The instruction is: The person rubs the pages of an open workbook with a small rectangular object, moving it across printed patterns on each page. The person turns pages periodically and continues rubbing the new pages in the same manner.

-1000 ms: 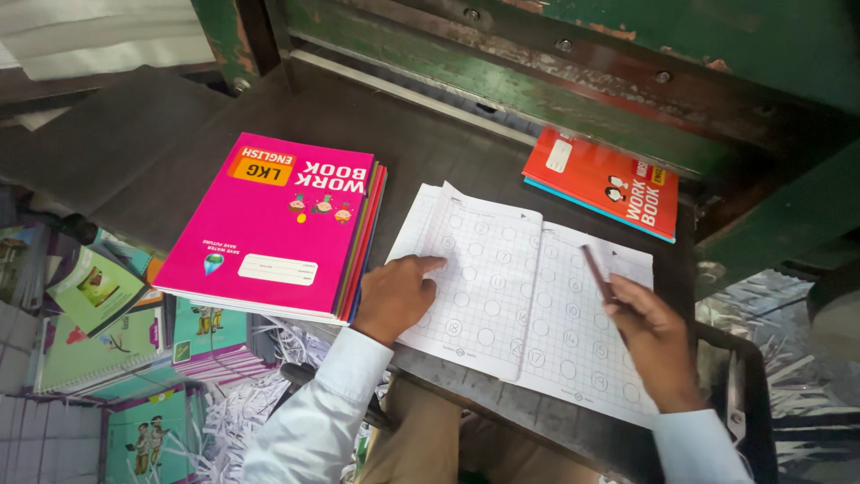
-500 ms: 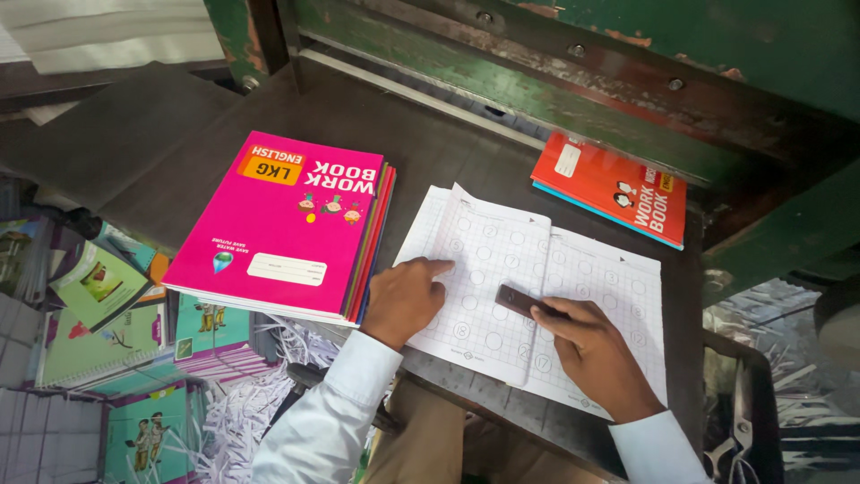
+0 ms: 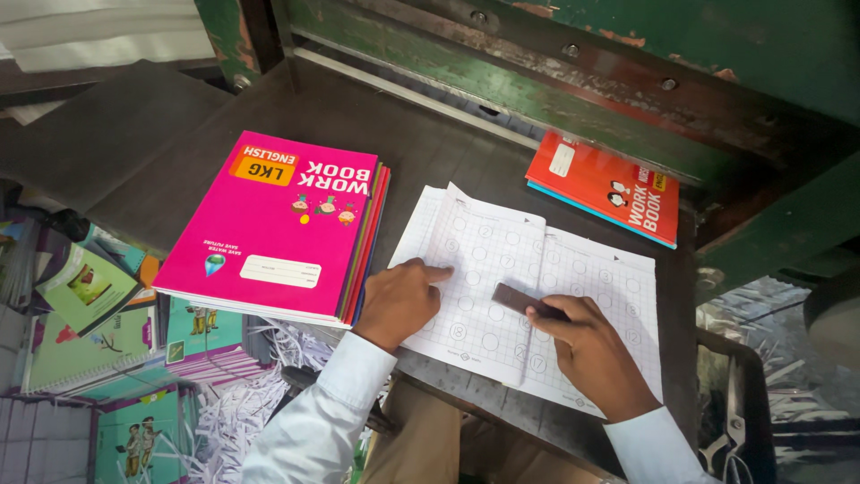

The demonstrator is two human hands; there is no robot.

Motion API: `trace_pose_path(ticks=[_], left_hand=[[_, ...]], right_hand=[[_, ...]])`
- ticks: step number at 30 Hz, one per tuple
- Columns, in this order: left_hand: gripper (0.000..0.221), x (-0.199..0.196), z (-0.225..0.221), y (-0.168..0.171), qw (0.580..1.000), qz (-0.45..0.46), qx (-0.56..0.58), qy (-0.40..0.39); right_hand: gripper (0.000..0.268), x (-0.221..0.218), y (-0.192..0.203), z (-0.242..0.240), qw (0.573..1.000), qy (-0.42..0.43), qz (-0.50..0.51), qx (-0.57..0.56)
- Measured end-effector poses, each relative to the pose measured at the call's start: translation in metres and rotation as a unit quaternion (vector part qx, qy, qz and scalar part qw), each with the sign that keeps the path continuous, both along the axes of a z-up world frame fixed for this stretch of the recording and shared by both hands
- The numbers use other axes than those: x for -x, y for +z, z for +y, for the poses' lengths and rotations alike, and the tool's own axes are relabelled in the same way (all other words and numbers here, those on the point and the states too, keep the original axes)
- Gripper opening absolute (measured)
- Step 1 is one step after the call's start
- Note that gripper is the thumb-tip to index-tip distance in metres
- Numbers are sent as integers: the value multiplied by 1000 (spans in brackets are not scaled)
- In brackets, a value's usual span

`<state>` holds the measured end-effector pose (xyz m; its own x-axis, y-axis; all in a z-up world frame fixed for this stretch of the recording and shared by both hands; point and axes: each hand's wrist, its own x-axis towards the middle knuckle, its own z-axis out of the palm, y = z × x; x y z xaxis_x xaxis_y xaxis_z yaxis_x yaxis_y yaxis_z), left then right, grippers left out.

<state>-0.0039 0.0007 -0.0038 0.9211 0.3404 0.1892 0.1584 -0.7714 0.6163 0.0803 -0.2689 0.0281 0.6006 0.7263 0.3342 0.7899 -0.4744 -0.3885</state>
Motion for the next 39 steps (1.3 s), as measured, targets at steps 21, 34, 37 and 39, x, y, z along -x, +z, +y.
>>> trace_pose_path(ticks=[21,34,37,39], left_hand=[[44,-3,6,8,996,64,-21,-59],[42,-4,7,1,997,38,-19,-61],[41,-5,7,0,997,40,-14,-57],[40,-5,7,1,997,44,-11,-57]], right_hand=[[34,-39,-8,16,999,-43,-31,8],[35,-73,-16,31,995,-91,-31,23],[32,-85,-20,32,995,-87,-36,22],[31,-94,-22,33,996,-83,-39,16]])
